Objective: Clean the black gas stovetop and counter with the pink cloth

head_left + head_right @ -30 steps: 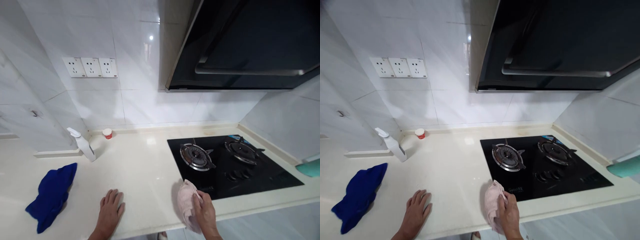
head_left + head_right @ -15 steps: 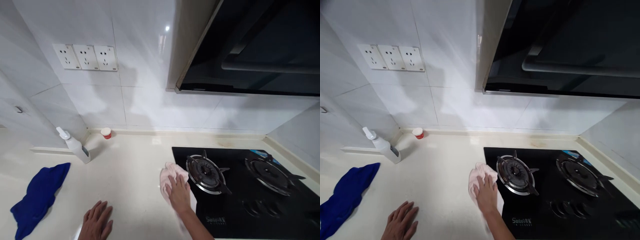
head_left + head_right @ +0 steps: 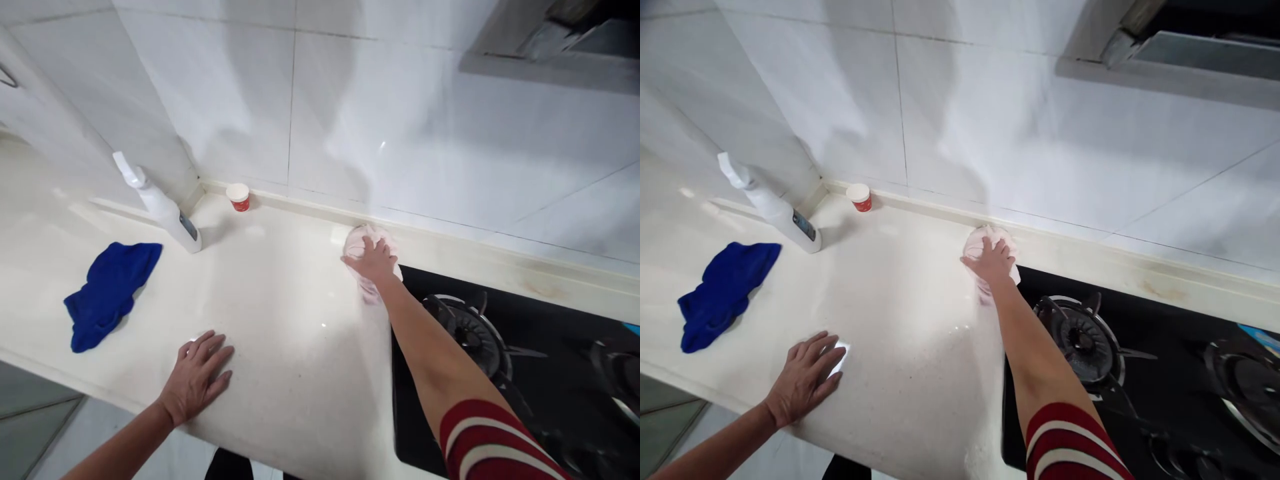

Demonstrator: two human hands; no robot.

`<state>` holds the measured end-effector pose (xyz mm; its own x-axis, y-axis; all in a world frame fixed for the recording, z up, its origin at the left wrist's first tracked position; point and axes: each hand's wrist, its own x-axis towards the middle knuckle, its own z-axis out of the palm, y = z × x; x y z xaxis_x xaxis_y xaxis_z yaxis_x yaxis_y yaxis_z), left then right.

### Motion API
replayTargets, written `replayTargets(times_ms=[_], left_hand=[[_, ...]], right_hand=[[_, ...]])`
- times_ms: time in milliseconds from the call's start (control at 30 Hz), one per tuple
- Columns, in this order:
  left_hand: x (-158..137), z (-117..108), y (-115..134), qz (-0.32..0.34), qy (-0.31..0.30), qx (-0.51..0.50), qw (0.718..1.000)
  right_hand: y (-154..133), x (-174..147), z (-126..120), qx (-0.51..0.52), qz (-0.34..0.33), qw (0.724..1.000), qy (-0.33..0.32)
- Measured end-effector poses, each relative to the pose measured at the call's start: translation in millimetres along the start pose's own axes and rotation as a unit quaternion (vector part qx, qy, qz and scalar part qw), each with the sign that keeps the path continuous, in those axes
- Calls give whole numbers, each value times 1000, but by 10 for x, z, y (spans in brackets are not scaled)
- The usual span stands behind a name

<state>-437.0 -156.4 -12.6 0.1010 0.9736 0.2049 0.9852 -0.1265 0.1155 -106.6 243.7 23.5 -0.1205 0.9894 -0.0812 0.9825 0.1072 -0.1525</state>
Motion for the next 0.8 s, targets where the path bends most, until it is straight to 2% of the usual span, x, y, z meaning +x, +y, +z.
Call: replayTargets(times_ms=[100, 167, 400, 600, 667, 733, 800], left_hand=[[4, -3, 6, -3, 4, -3, 1000], [10, -2, 4, -1, 8, -3, 1000], [15, 53, -16, 23, 36, 12, 999], [-18, 95, -29, 33, 46, -2, 998], [-22, 100, -30, 34, 43, -7, 998], [-20, 100, -27, 32, 40, -13, 999], [-14, 95, -20, 29, 39, -18, 999]], right_hand=[[-76, -333, 129, 18, 29, 995, 90], [-108, -624, 226, 29, 32, 991, 125], [-22, -1684, 424, 53, 67, 987, 138], [192, -2967, 715, 85, 37, 979, 184], [259, -3446, 811, 88, 53, 975, 195], [339, -3904, 860, 91, 96, 972, 195], [446, -4302, 827, 94, 118, 975, 164]])
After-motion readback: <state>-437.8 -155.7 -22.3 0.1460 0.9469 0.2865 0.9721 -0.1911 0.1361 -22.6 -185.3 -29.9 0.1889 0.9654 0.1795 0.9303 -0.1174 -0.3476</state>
